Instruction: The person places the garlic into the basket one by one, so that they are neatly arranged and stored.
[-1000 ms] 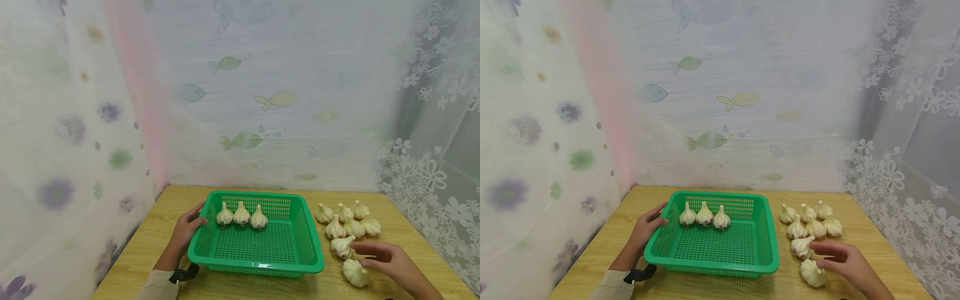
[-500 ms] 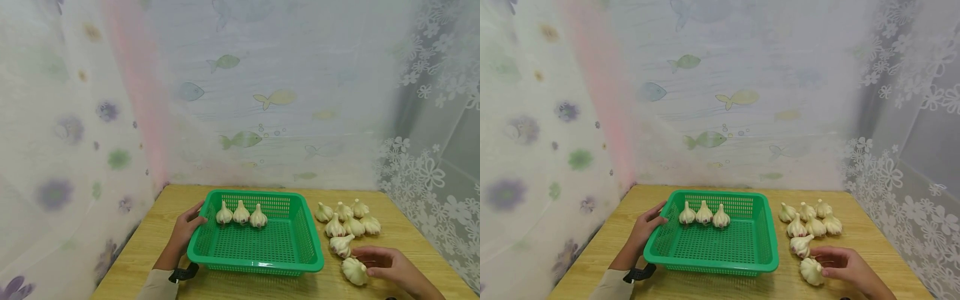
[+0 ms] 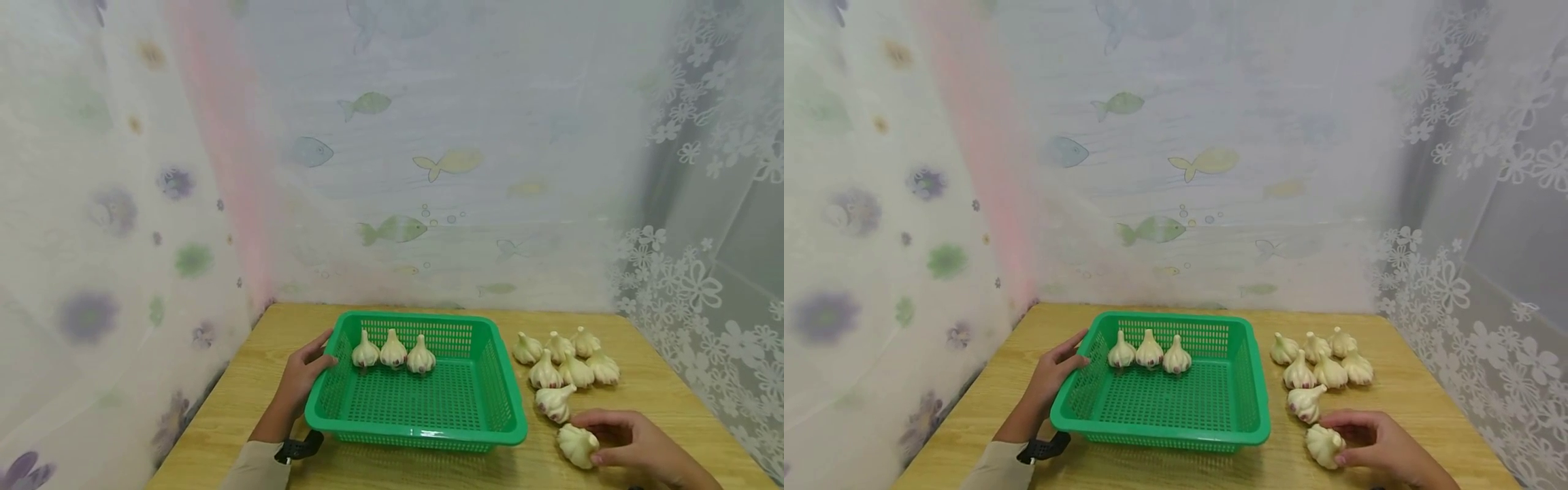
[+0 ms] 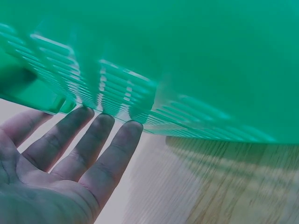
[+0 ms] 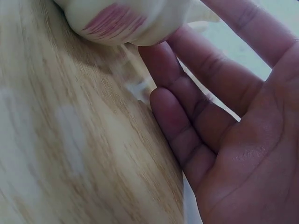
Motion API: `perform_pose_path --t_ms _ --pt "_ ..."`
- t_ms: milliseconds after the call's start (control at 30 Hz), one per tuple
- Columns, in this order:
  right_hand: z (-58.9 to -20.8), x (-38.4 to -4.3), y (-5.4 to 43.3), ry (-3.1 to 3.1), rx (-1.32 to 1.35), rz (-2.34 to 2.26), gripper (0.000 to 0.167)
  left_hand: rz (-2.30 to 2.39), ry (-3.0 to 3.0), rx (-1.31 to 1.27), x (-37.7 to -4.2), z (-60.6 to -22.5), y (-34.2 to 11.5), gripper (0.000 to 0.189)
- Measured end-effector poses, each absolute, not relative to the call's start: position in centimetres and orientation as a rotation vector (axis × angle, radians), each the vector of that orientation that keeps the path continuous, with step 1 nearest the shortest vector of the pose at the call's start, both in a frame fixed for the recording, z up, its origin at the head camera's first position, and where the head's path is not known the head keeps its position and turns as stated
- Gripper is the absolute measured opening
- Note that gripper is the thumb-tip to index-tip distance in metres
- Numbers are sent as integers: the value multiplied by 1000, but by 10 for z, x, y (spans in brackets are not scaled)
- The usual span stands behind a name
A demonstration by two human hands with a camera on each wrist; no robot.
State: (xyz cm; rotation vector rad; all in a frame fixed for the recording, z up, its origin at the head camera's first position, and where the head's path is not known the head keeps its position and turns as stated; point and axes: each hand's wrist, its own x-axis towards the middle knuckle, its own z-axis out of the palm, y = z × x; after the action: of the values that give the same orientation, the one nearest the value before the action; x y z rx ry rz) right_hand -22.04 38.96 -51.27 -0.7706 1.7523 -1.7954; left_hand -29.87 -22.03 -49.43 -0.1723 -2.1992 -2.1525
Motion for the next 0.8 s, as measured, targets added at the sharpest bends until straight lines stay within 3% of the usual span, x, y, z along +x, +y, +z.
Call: perform_pose_path --t_ms 800 --pt "-506 -216 386 2135 -829 -1725 38 -2154 -2206 -166 -299 -495 -220 63"
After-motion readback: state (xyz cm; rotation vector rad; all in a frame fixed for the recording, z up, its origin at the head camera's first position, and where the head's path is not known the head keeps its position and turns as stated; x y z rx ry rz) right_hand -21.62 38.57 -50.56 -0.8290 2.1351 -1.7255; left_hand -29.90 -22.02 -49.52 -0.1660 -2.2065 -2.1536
